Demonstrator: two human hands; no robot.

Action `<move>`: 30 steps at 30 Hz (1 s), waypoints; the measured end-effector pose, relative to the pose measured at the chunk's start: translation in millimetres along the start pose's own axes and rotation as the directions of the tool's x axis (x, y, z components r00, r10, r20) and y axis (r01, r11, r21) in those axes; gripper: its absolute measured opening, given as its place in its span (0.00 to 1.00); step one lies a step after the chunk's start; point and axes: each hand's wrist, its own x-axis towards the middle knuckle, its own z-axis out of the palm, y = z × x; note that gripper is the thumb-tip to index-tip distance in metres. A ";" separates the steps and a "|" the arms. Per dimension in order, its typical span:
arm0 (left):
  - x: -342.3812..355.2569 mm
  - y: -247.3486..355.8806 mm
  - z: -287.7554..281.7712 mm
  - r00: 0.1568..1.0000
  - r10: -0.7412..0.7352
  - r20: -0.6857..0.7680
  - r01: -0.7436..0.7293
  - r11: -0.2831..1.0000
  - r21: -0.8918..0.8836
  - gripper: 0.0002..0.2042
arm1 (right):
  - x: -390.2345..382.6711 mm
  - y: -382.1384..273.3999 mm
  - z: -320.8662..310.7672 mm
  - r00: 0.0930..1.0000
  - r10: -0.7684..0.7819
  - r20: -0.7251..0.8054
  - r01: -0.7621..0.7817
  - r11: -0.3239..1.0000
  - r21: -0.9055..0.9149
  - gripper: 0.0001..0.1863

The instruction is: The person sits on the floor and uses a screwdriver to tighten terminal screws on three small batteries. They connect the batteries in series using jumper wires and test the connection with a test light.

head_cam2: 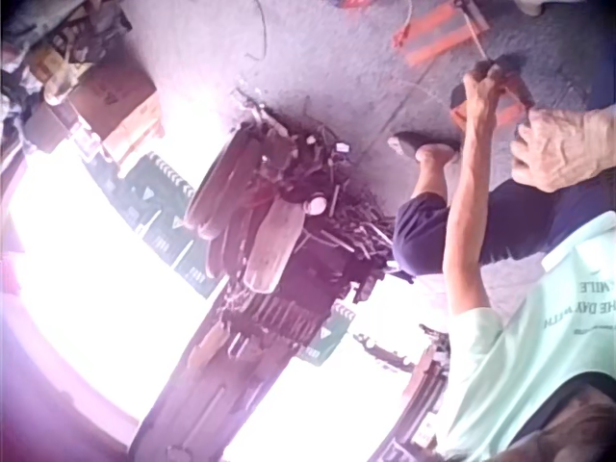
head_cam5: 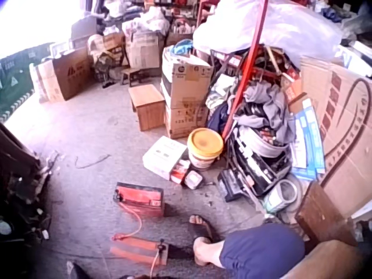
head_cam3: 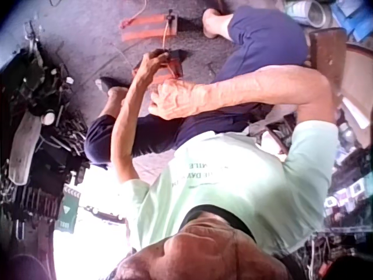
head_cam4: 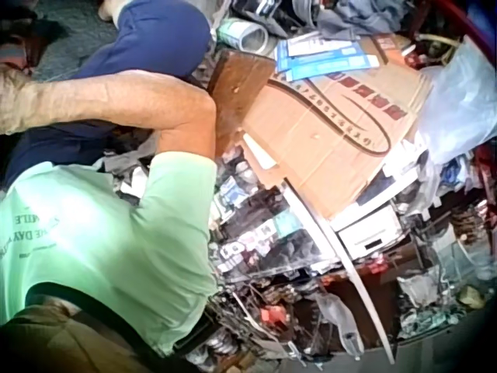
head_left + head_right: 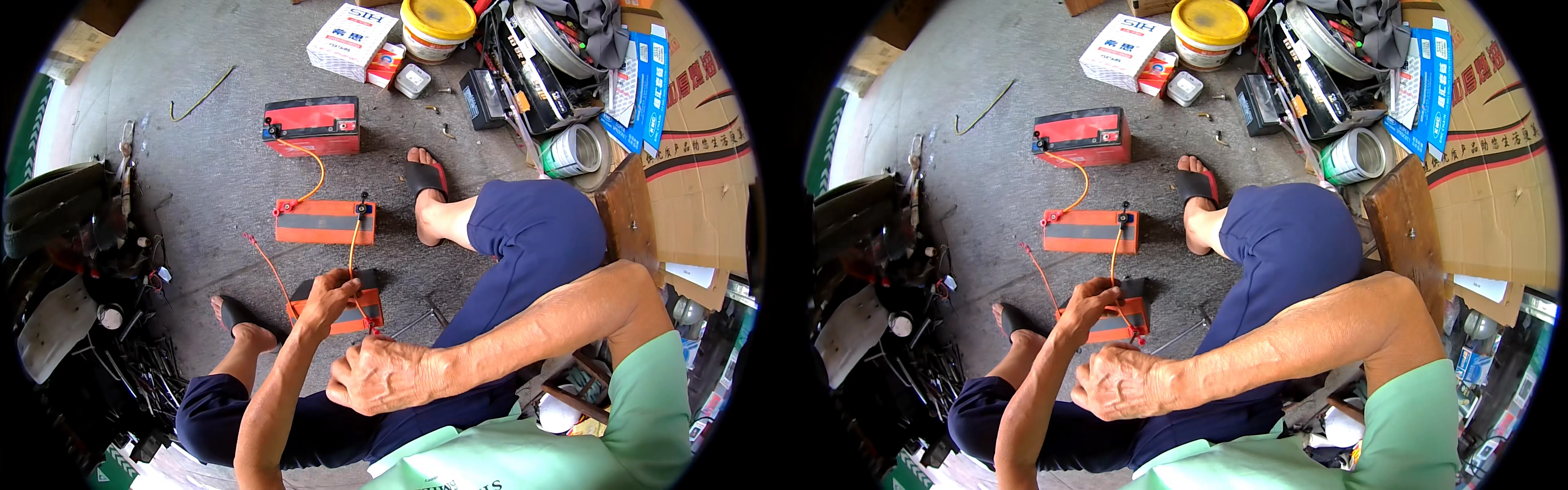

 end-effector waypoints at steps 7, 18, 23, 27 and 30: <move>-11.2 -1.9 6.4 1.000 -0.009 -0.010 0.008 0.998 -0.055 0.21 | 9.7 -4.0 12.4 0.985 -0.096 -0.146 0.100 0.995 0.021 0.07; -21.1 -3.4 5.3 0.994 -0.010 -0.106 -0.003 0.993 -0.119 0.30 | 21.2 -8.0 12.8 0.989 -0.127 -0.079 0.125 0.992 -0.030 0.07; -24.3 -4.5 1.1 0.985 -0.006 -0.174 -0.021 0.988 -0.152 0.25 | 20.7 -8.6 12.0 0.991 -0.131 -0.017 0.131 0.991 -0.006 0.08; -21.9 -0.3 0.8 0.999 0.021 -0.034 -0.023 0.998 -0.059 0.20 | 20.8 -8.3 -2.2 0.999 0.007 0.034 -0.001 0.985 -0.170 0.08; -22.2 1.8 4.0 0.998 0.066 -0.004 -0.066 0.998 -0.007 0.21 | 18.5 -4.2 5.9 0.991 -0.006 -0.136 -0.011 0.992 -0.126 0.09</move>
